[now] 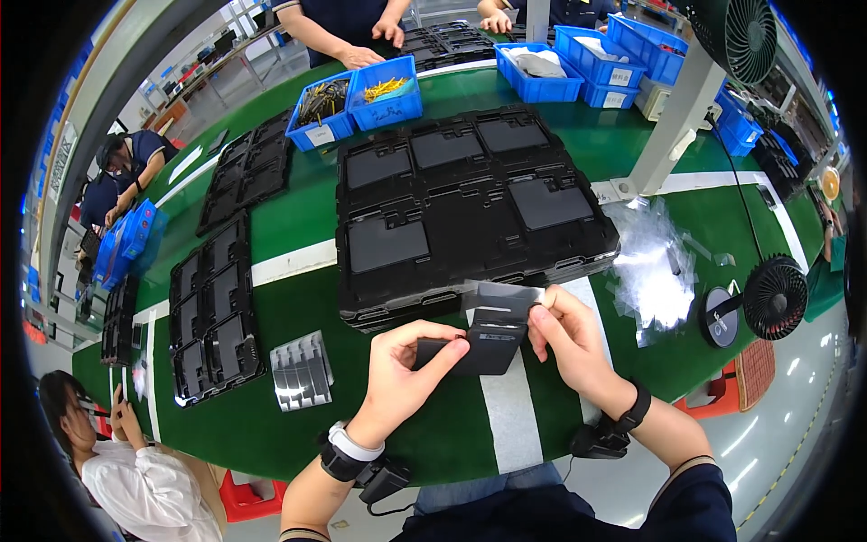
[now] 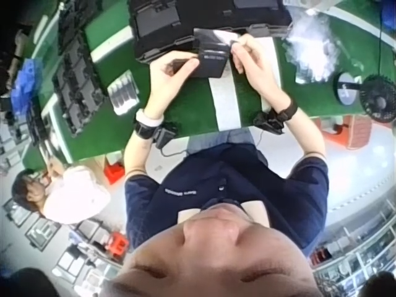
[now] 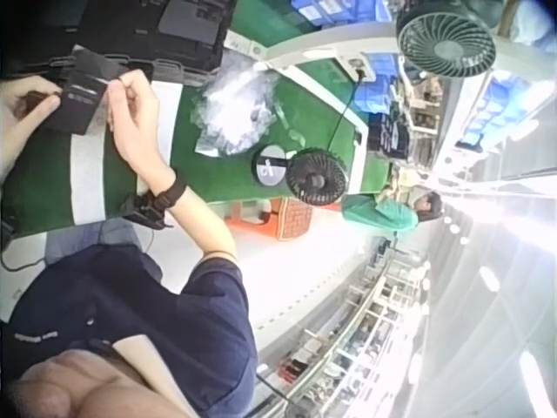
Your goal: The person is assembling small electronic components, specifically applying stickers or labels to battery-like black rectangular parts at an industrial workstation.
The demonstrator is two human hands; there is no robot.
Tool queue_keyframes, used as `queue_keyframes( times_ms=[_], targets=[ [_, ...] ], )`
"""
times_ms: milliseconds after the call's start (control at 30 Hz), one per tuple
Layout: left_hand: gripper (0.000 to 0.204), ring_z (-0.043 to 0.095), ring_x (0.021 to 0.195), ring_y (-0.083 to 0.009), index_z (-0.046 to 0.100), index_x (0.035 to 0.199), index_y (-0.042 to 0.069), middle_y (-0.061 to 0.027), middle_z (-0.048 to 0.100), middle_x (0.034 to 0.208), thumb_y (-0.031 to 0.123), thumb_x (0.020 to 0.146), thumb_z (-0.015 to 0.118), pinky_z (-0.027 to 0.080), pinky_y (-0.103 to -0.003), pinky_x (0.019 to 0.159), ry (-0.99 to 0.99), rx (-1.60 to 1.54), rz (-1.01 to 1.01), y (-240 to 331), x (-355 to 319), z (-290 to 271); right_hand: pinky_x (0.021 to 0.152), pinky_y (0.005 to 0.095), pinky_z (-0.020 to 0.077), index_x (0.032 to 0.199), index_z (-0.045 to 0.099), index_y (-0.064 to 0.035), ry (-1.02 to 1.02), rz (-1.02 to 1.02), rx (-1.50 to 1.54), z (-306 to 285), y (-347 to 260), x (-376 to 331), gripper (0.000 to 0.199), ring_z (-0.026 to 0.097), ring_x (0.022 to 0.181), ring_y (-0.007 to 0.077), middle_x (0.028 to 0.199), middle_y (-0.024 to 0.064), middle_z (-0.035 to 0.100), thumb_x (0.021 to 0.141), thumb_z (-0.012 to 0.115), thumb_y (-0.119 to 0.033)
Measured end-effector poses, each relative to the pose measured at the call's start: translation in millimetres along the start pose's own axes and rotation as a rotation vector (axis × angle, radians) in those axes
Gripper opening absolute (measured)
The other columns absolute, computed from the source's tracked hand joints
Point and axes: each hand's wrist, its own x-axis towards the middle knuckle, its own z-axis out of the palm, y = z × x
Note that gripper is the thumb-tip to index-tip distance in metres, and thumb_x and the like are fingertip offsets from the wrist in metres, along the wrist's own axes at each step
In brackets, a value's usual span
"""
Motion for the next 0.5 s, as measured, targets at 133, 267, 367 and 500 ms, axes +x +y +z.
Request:
queue_keyframes(
  times_ms=[133,267,367,500],
  targets=[
    [0.013,0.062,0.079,-0.0105,0.066,0.089,-0.003,-0.0088,0.067,0.085,0.004,0.078,0.067,0.048,-0.022,0.070,0.181,0.271,0.099,-5.8,-2.0,-2.1,0.046,0.0202,0.0313,0.081,0.050,-0.0062,-0.179,-0.005,-0.032,-1.5,-1.8,-2.6,0.011,0.042,0.056,0.0001,0.065,-0.0045,0.048,0.091,0.053,-0.011],
    [0.016,0.060,0.079,-0.0090,0.064,0.095,-0.002,-0.0063,0.066,0.086,0.005,0.080,0.065,0.047,-0.022,0.071,0.189,0.121,0.078,-5.7,1.3,-1.8,0.044,0.0233,0.0361,0.088,0.056,-0.0041,-0.376,0.025,-0.703,3.8,-6.9,0.4,0.019,0.047,0.049,0.0066,0.064,0.0010,0.053,0.075,0.069,-0.010],
    [0.016,0.058,0.078,-0.0076,0.062,0.097,-0.001,-0.0042,0.065,0.086,0.007,0.083,0.063,0.046,-0.021,0.072,0.138,0.114,0.097,-4.9,0.6,-2.2,0.053,0.0212,0.0473,0.111,0.056,-0.0037,-0.172,-0.074,-0.444,8.0,-12.4,0.8,0.040,0.056,0.063,0.0098,0.078,0.0055,0.060,0.074,0.070,-0.011],
    [0.018,0.056,0.076,-0.0058,0.061,0.099,0.001,-0.0024,0.063,0.085,0.011,0.085,0.062,0.045,-0.020,0.070,0.047,0.088,0.066,-2.0,-0.7,1.1,0.060,0.0220,0.0510,0.113,0.058,-0.0012,-0.129,-0.086,-0.244,6.0,-6.7,-0.4,0.035,0.058,0.073,0.0109,0.093,0.0102,0.063,0.079,0.065,-0.004]
  ],
)
